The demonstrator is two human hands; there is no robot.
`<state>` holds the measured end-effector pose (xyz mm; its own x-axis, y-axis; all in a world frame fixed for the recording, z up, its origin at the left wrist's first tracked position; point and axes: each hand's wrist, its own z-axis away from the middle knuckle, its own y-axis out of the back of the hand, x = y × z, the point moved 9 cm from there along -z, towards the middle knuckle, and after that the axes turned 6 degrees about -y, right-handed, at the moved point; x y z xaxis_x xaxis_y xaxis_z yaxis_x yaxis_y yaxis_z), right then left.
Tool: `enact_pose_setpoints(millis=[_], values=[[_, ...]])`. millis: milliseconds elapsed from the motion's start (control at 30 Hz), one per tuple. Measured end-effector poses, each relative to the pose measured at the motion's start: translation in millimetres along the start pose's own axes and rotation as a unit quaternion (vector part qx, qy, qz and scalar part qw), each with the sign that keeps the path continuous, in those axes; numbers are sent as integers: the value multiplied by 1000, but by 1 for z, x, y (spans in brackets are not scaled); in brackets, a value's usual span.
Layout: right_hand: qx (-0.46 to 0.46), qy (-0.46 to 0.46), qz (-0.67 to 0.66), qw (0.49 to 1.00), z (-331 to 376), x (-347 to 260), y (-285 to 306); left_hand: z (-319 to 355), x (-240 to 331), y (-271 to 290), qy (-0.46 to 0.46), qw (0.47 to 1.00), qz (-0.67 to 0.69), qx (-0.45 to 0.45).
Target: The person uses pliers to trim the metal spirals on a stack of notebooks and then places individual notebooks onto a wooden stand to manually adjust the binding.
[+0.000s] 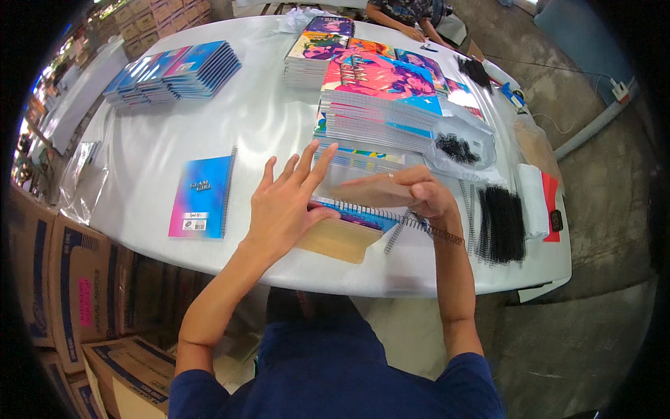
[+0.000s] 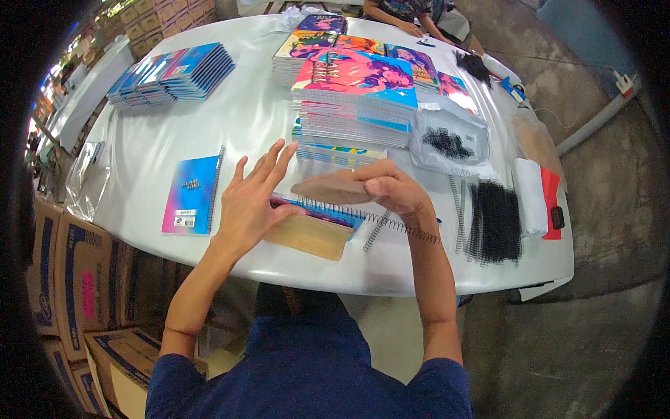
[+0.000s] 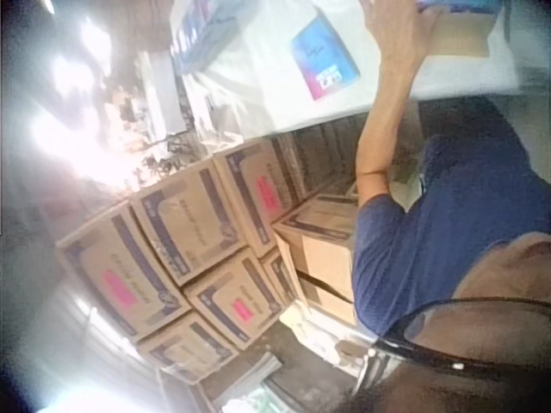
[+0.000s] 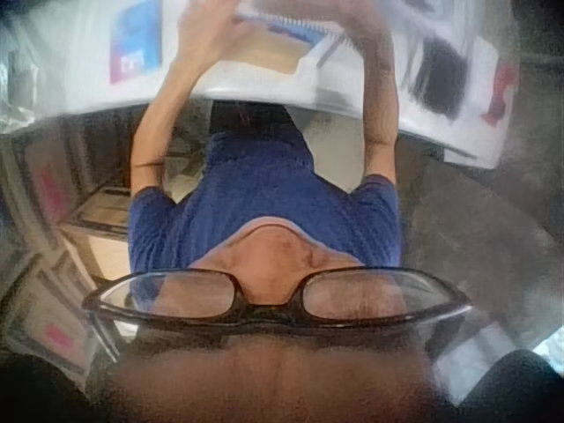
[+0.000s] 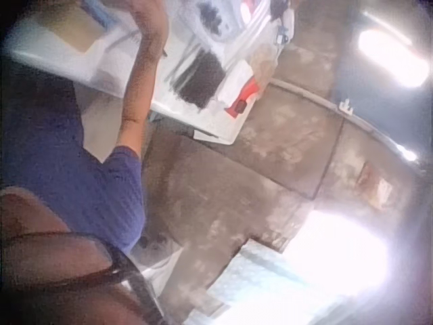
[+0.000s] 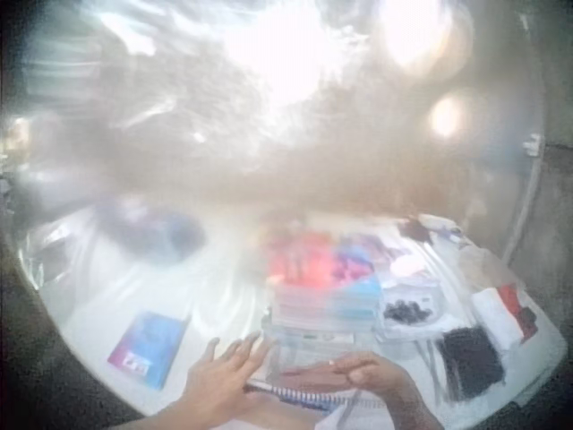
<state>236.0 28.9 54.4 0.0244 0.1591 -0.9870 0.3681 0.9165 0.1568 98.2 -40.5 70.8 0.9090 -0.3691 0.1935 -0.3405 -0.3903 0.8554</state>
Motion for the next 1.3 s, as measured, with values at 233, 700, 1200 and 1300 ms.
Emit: enact_pose_setpoints(millis=[233,700,1200,1300], values=[[18,66,-192,979,-9,6,-2,6,-15,4,20,1000,-18,-8],[31,-38,-93,994,-32,26,2,44,-80,-39,187,817,521,163],[25,-58,84,995,-59,15,-10,53,-88,-46,210,748,603,181],[50,-67,91,992,-62,18,2,50,-89,-47,215,754,593,185]])
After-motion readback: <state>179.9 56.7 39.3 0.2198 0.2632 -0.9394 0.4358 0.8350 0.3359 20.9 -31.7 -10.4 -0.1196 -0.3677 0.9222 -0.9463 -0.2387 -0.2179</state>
